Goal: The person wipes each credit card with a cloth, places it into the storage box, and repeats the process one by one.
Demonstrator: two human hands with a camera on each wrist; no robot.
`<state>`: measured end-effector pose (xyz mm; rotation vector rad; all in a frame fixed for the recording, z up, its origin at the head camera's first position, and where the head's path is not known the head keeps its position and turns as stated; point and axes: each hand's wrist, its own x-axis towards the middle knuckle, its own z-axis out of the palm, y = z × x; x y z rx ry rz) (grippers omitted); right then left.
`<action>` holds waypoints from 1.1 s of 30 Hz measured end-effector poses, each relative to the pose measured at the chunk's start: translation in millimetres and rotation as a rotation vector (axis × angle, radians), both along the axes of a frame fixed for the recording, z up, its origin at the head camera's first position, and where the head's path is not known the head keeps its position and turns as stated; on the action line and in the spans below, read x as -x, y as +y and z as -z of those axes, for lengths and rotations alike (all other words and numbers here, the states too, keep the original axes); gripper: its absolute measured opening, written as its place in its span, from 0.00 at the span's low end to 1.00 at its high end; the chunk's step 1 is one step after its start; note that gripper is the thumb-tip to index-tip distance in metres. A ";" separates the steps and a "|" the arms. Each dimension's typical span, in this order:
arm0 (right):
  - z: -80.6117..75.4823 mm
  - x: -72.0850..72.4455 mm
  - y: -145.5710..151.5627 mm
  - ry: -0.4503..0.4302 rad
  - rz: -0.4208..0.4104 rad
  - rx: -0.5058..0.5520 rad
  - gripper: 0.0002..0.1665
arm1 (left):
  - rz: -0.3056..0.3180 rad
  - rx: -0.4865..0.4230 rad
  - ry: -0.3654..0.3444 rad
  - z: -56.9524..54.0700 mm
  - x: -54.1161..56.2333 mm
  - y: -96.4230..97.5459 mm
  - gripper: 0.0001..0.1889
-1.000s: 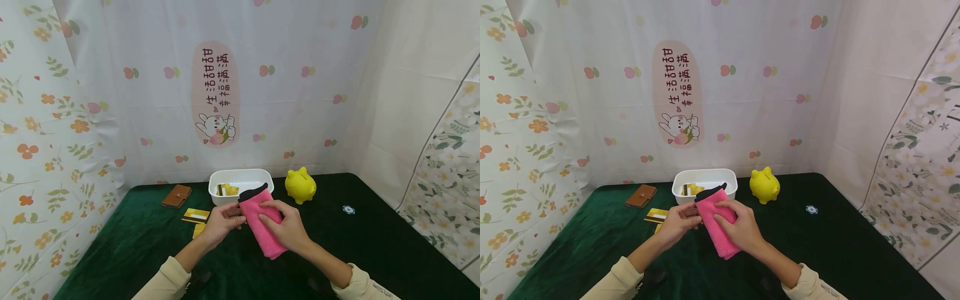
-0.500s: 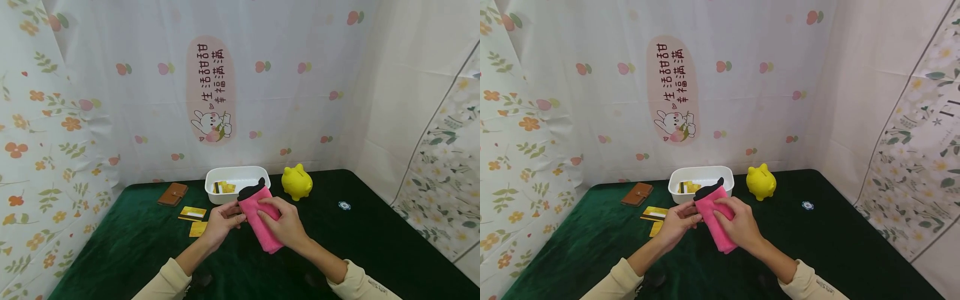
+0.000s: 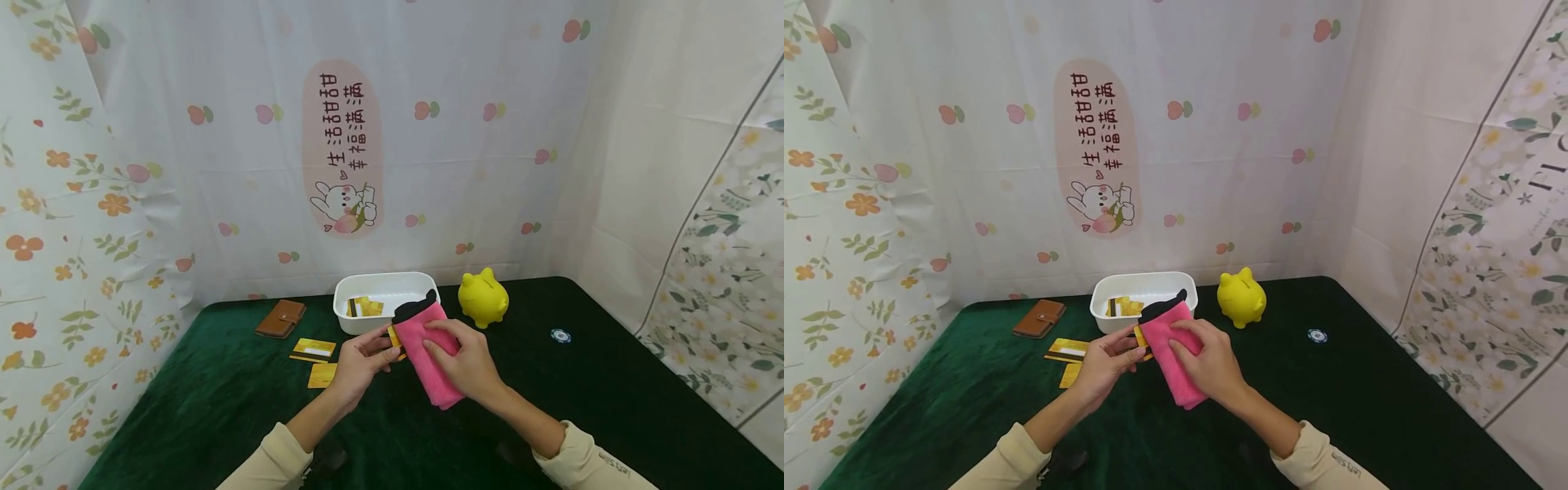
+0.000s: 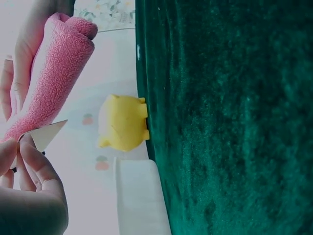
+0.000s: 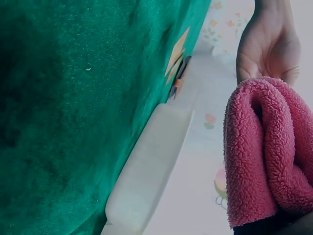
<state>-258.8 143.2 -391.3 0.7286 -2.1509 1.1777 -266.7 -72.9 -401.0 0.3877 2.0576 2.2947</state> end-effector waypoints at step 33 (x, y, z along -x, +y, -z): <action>3.0 12.9 13.8 -0.005 0.064 0.025 0.16 | -0.027 0.022 0.048 -3.9 1.9 -5.8 0.21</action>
